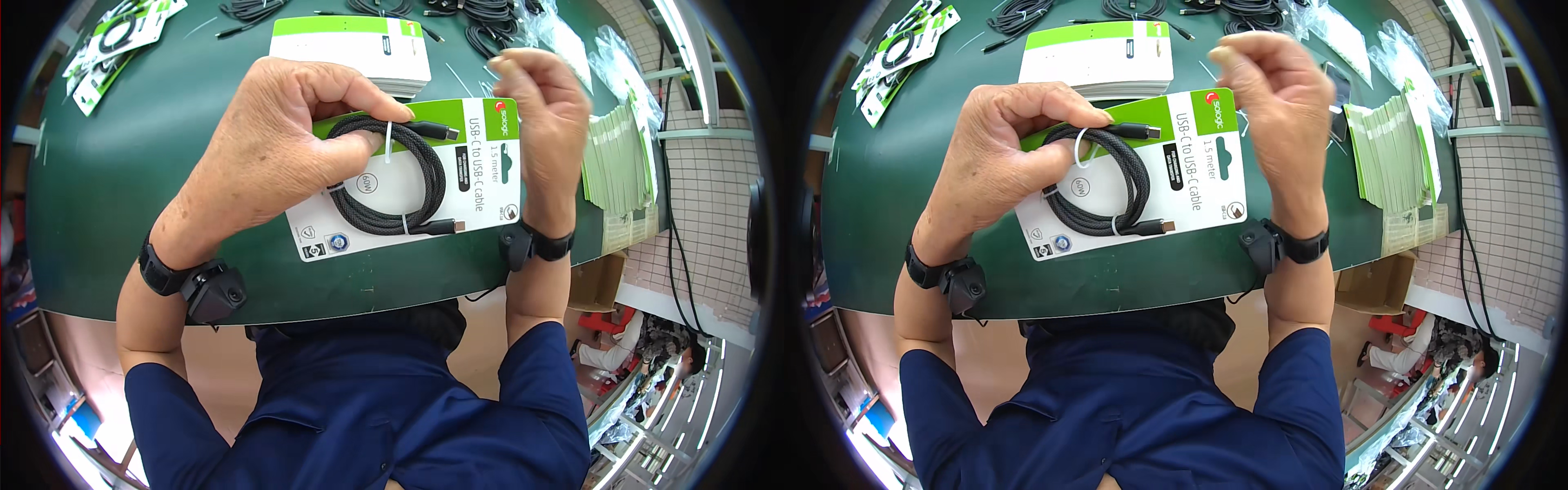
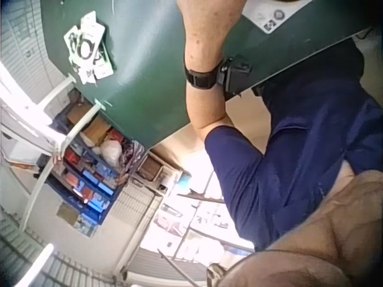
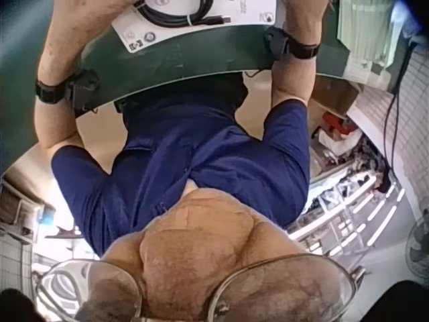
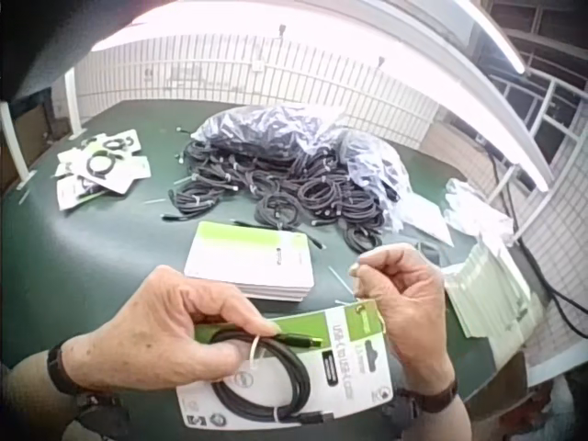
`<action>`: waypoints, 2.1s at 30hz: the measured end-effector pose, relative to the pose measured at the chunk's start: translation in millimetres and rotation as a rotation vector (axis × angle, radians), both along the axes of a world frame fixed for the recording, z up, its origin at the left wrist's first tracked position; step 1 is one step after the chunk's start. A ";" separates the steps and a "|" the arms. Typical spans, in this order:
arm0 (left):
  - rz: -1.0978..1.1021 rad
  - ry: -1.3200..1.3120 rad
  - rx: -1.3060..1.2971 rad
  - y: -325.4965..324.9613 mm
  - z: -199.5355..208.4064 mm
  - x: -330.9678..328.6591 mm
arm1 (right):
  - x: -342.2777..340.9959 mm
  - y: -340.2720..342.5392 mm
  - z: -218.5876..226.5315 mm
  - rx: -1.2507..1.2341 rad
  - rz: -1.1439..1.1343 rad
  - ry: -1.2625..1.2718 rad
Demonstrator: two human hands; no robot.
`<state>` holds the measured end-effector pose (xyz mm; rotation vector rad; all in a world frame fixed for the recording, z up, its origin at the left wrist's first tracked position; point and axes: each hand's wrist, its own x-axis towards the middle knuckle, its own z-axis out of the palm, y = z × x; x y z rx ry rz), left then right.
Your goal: Packaging black cables onto cardboard cards and securing them.
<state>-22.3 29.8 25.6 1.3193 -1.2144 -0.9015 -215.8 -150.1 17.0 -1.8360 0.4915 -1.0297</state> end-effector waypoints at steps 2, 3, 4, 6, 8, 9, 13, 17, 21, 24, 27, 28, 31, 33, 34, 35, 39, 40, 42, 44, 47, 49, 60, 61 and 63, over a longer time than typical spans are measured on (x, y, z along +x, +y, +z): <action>-0.003 0.031 -0.013 1.8 2.8 1.1 | 1.6 -0.8 -3.7 0.127 0.072 0.040; 0.003 0.028 -0.007 2.8 3.4 2.1 | 3.2 2.5 -5.3 0.059 0.271 0.119; 0.008 0.023 -0.001 3.3 4.3 3.1 | 3.9 6.4 -7.6 -0.012 0.466 0.197; 0.015 0.011 -0.003 3.9 6.2 4.2 | -3.3 18.5 -29.6 0.056 0.524 0.122; 0.000 0.031 -0.016 0.8 7.7 4.1 | -15.1 27.4 -46.8 0.208 0.618 -0.005; 0.005 0.037 -0.014 2.1 6.2 4.5 | -15.4 28.0 -50.0 0.205 0.624 -0.009; 0.042 0.043 -0.101 1.0 -0.7 1.1 | -17.9 24.4 -56.7 0.471 0.637 0.155; 0.018 -0.006 -0.085 0.8 -2.5 1.3 | -11.4 19.3 -64.7 0.353 0.655 0.073; -0.011 0.002 -0.081 -0.1 -5.9 2.0 | 2.2 20.5 -57.6 0.315 0.633 -0.087; -0.018 -0.039 -0.115 -0.6 -8.7 1.3 | 11.9 10.9 -47.7 0.153 0.799 -0.009; -0.031 -0.073 -0.121 -1.1 -11.2 0.6 | 13.8 15.0 -36.9 -0.028 0.684 0.077; -0.032 -0.086 -0.112 -0.2 -11.7 0.5 | 14.7 16.5 -34.1 -0.116 0.630 0.122; -0.054 -0.135 -0.148 0.6 -13.3 -3.3 | 20.6 14.3 -29.1 -0.273 0.540 0.181; -0.099 -0.190 -0.256 -1.4 -14.6 -7.2 | 20.8 13.3 -27.9 -0.344 0.476 0.214; -0.112 -0.192 -0.249 -1.4 -14.5 -7.3 | 20.8 13.5 -27.9 -0.352 0.437 0.207; -0.130 -0.204 -0.246 -1.2 -14.1 -7.0 | 20.8 13.9 -28.1 -0.359 0.398 0.199; -0.181 -0.319 -0.242 -1.6 -8.4 -7.0 | 22.6 14.6 -28.0 -0.425 0.302 0.158; -0.189 -0.405 -0.258 -2.3 -6.1 -7.5 | 23.2 14.6 -29.1 -0.459 0.277 0.144; -0.215 -0.496 -0.266 -3.2 -5.3 -8.8 | 25.1 15.4 -33.0 -0.476 0.255 0.121; -0.219 -0.645 -0.309 -1.9 -10.1 -9.3 | 27.5 17.5 -36.9 -0.530 0.236 0.082; -0.224 -0.759 -0.293 3.6 -3.4 -13.2 | 29.0 21.0 -38.3 -0.539 0.236 0.073; -0.203 -0.819 -0.236 6.4 2.6 -19.0 | 28.0 21.2 -39.5 -0.541 0.232 0.071; -0.141 -0.797 -0.246 2.0 -12.2 -22.8 | 28.5 14.9 -46.6 -0.514 0.216 0.117; -0.115 -0.865 -0.297 0.9 -14.5 -22.8 | 28.3 14.2 -45.3 -0.520 0.216 0.118; -0.088 -0.831 -0.301 1.8 -18.8 -20.7 | 26.4 13.0 -41.7 -0.434 0.278 0.240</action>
